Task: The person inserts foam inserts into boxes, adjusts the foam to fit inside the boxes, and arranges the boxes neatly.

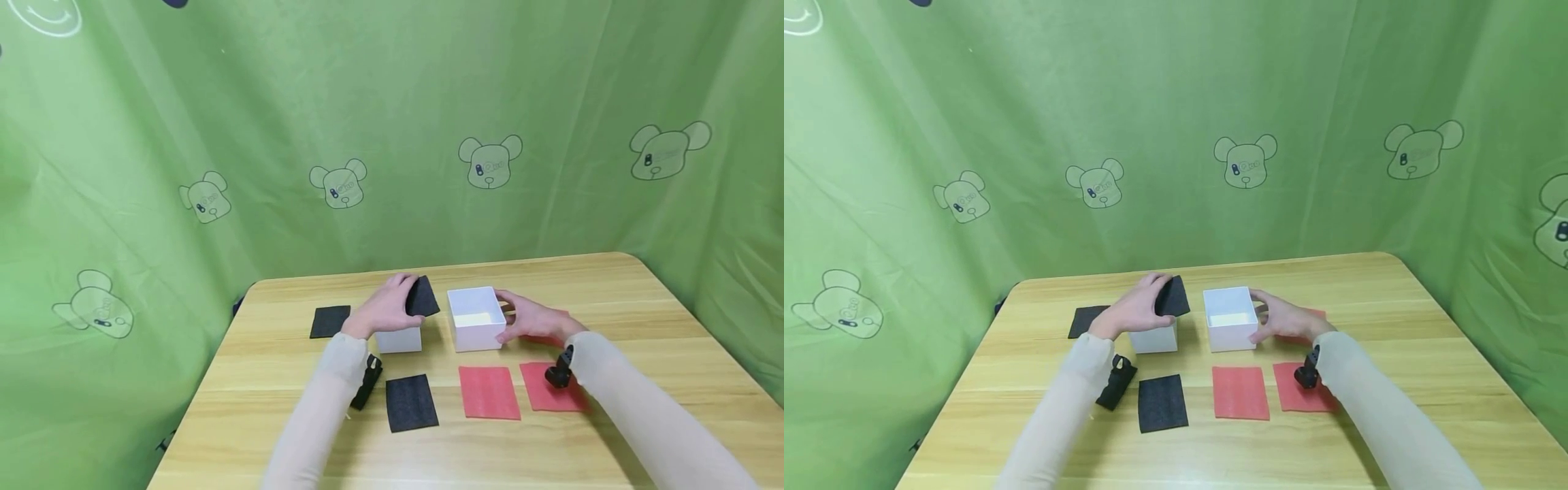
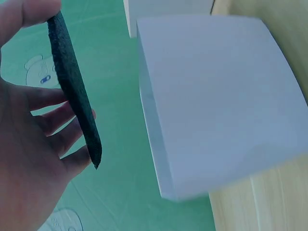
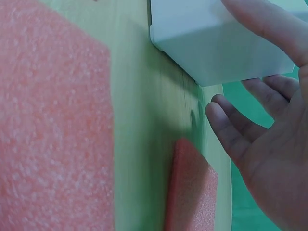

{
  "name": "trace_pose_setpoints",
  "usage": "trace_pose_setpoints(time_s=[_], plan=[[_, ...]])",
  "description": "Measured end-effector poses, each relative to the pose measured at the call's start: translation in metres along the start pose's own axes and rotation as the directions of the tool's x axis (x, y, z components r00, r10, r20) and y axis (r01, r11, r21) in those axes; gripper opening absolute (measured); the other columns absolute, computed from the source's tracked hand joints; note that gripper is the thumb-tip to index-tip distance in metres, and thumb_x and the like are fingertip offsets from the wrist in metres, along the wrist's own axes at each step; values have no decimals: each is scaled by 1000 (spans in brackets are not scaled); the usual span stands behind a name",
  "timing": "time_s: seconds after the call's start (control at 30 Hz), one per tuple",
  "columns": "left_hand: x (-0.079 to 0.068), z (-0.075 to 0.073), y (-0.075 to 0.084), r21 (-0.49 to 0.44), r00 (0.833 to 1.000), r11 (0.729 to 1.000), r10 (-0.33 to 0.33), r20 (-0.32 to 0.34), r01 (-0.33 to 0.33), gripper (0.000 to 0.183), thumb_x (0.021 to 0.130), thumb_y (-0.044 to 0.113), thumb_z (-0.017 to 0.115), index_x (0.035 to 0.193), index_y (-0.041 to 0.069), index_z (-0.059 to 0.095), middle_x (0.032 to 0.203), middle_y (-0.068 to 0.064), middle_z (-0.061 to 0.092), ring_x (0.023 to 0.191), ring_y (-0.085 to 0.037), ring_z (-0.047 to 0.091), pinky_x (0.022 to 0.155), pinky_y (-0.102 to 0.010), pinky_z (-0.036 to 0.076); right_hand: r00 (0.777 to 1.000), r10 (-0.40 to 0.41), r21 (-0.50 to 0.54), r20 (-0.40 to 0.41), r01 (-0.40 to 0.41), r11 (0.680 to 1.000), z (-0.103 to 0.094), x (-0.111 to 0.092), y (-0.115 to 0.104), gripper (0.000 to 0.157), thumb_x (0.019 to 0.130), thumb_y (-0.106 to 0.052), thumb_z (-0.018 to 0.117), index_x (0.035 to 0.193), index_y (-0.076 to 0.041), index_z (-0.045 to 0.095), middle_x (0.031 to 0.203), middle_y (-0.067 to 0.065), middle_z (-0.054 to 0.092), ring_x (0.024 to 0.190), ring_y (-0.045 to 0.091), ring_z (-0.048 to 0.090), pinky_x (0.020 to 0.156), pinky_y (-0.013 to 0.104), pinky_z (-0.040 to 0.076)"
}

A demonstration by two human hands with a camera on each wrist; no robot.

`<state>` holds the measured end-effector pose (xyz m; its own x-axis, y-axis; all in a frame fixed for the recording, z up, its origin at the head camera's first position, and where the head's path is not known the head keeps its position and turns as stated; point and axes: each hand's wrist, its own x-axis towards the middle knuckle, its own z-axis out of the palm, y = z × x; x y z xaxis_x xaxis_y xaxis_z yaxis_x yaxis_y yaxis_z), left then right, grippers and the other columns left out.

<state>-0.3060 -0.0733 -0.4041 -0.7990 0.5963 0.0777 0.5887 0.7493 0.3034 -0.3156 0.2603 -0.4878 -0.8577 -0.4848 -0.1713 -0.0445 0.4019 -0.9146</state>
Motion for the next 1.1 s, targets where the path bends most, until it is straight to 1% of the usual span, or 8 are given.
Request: trace_pose_setpoints(time_s=[0.1,0.23,0.33,0.47,0.6,0.7,0.83,1.1], plan=[[7,2,7,13,1000,1000,16,-7,-15,85,78,40,66,147,6,30,145,-9,34,130,-22,35,104,-32,35,1000,-4,-10,2,4,1000,0,2,0,120,65,-16,87,151,-4,4,149,27,18,131,47,28,104,51,33],[14,6,15,22,1000,1000,20,5,-20,85,78,40,67,147,6,30,146,-9,33,131,-22,34,104,-32,35,1000,-14,-16,-1,14,1000,2,2,-1,120,65,-17,87,151,-2,5,152,25,13,136,46,20,107,53,25],[20,10,19,37,1000,999,27,16,-27,85,79,41,67,147,6,30,147,-8,34,132,-22,33,105,-33,35,1000,-18,-22,-5,17,1000,3,1,-2,120,65,-18,87,151,-1,5,153,24,12,137,45,17,108,54,23],[28,17,21,34,999,999,39,15,-40,84,78,42,68,146,7,33,145,-7,36,130,-22,36,103,-33,36,1000,-21,-35,-7,20,999,5,0,-3,117,68,-18,86,151,-2,5,153,24,14,136,44,20,107,53,25],[33,24,25,26,998,999,42,40,-43,84,80,43,67,147,8,31,147,-7,35,132,-21,34,105,-32,34,1000,-23,-44,0,23,999,7,0,-4,115,69,-19,85,151,-2,6,153,24,15,136,43,22,107,52,26],[37,28,31,31,997,998,43,56,-45,83,80,45,66,147,8,32,147,-7,35,133,-22,33,106,-32,32,999,-41,-50,10,42,998,8,0,-5,114,71,-17,84,150,0,5,152,26,15,135,45,23,106,52,27],[43,32,39,40,997,998,49,60,-52,82,80,44,68,146,8,34,146,-7,37,130,-21,37,106,-32,33,997,-78,-63,20,79,995,9,2,-4,113,71,-15,84,149,3,5,151,29,15,134,46,23,105,51,28],[51,40,50,75,995,993,82,53,-86,81,79,44,70,144,9,37,144,-6,40,128,-19,40,106,-29,32,996,-81,-116,23,83,990,12,5,-3,113,69,-22,85,151,-2,10,151,24,21,133,43,29,104,48,33]])
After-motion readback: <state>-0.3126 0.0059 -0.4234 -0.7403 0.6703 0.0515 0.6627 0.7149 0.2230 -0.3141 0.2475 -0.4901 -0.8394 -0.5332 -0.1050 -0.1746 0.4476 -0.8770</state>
